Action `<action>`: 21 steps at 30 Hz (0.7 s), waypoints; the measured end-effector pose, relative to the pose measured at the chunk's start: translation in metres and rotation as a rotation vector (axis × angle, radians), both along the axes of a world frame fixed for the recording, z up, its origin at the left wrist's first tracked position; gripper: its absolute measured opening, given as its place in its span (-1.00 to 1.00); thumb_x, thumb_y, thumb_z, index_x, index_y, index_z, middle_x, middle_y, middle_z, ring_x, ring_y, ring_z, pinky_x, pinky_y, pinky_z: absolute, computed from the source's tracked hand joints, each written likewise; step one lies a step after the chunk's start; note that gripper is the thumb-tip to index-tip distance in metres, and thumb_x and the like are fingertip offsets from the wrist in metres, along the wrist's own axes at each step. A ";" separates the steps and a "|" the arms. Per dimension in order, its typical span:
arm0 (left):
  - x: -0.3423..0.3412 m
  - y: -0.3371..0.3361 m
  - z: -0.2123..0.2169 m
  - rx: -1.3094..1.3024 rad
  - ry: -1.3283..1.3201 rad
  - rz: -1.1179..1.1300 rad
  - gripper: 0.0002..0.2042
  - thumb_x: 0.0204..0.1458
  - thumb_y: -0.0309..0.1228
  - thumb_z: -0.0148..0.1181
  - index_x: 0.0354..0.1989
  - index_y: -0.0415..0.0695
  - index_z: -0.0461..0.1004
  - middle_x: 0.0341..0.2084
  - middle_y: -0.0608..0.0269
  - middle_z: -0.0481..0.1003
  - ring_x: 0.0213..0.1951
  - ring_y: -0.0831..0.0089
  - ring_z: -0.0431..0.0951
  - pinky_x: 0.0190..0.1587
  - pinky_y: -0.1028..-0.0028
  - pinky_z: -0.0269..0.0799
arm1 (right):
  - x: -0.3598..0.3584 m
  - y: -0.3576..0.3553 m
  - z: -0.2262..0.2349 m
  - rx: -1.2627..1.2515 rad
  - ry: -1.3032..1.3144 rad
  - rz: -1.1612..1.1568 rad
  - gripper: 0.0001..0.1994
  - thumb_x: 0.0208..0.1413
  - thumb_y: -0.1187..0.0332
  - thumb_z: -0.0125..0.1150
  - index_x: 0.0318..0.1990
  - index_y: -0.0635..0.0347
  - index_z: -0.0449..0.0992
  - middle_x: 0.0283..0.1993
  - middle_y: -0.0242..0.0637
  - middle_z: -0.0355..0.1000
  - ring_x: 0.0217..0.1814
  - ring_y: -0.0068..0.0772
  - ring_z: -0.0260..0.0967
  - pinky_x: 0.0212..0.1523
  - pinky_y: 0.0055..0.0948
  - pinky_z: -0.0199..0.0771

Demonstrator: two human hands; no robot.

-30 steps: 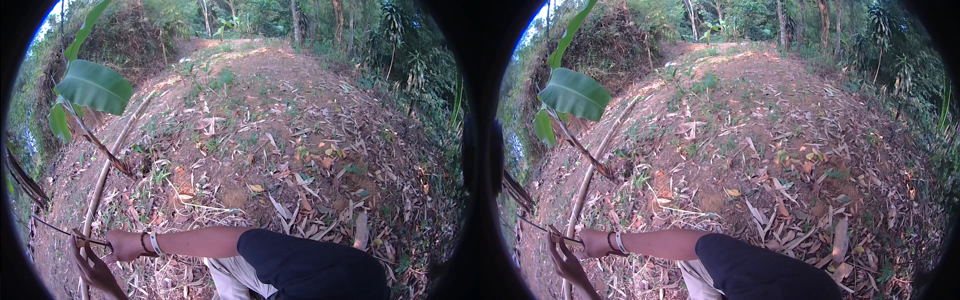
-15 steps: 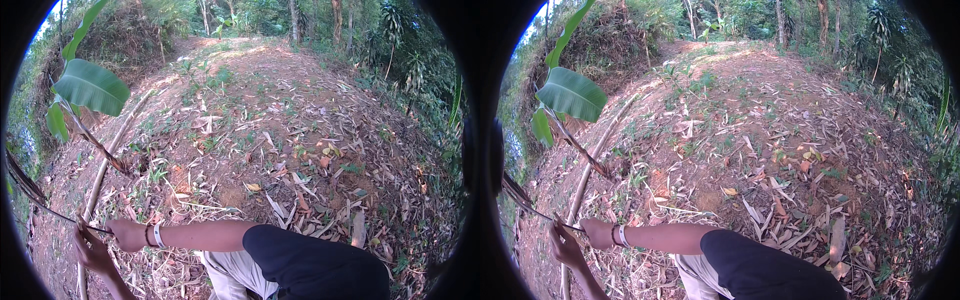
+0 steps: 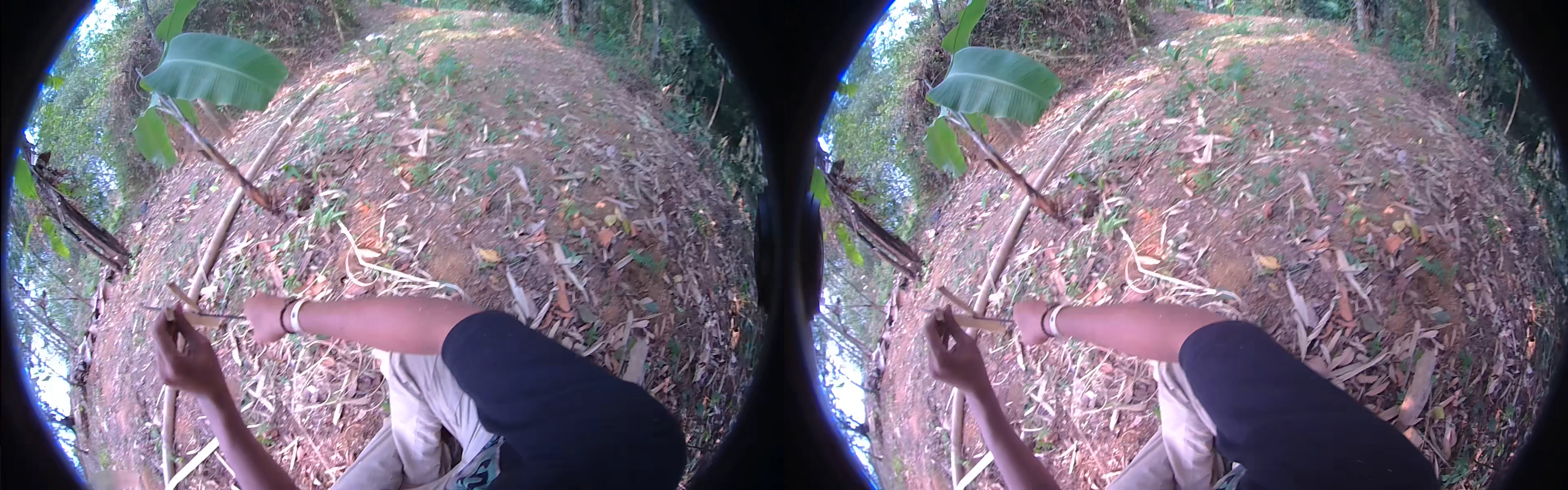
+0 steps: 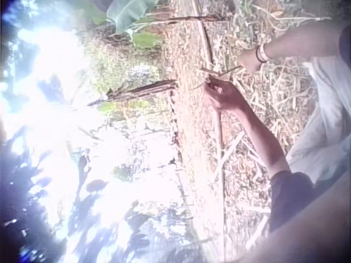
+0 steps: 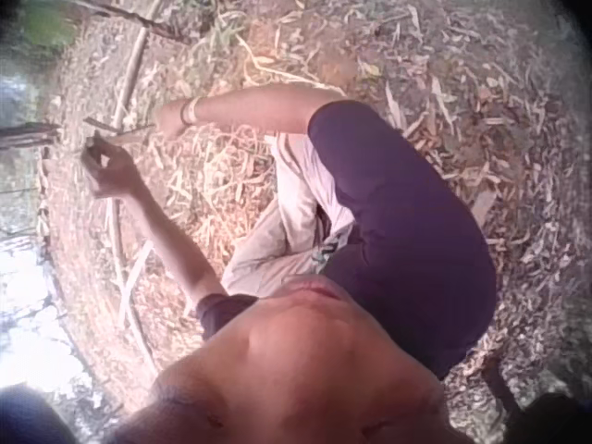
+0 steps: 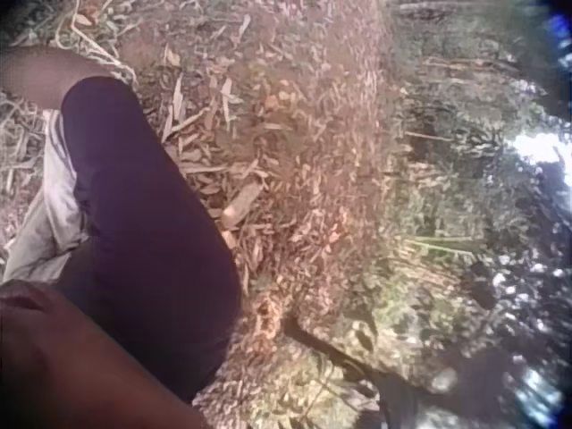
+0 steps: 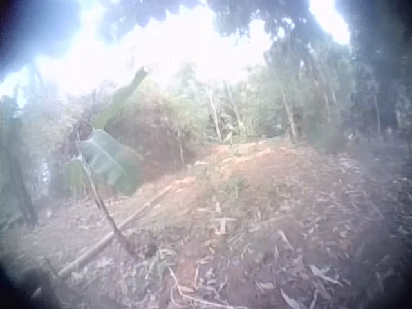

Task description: The person sits on the ground and uses a machete to split long bamboo stalks into thin strips. They repeatedly position the bamboo, strike it with the blade, and separate the resulting strips, discarding the offcuts onto the surrounding ground.

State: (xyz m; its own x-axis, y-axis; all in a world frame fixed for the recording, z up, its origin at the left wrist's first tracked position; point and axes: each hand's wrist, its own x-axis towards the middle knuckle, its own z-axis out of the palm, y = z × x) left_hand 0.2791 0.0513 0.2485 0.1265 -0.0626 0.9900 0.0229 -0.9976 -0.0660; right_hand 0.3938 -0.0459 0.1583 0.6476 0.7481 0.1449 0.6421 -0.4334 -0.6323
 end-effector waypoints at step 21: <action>-0.104 0.017 0.237 -0.058 0.068 0.475 -0.84 0.00 -0.49 0.30 -0.25 -0.27 0.56 -0.33 0.17 0.55 -0.32 0.39 0.60 -0.21 0.49 0.56 | -0.089 0.035 0.143 0.482 0.216 0.346 -0.59 0.02 0.30 0.31 -0.08 0.39 0.34 -0.32 -0.13 0.47 -0.31 -0.26 0.50 -0.25 -0.31 0.51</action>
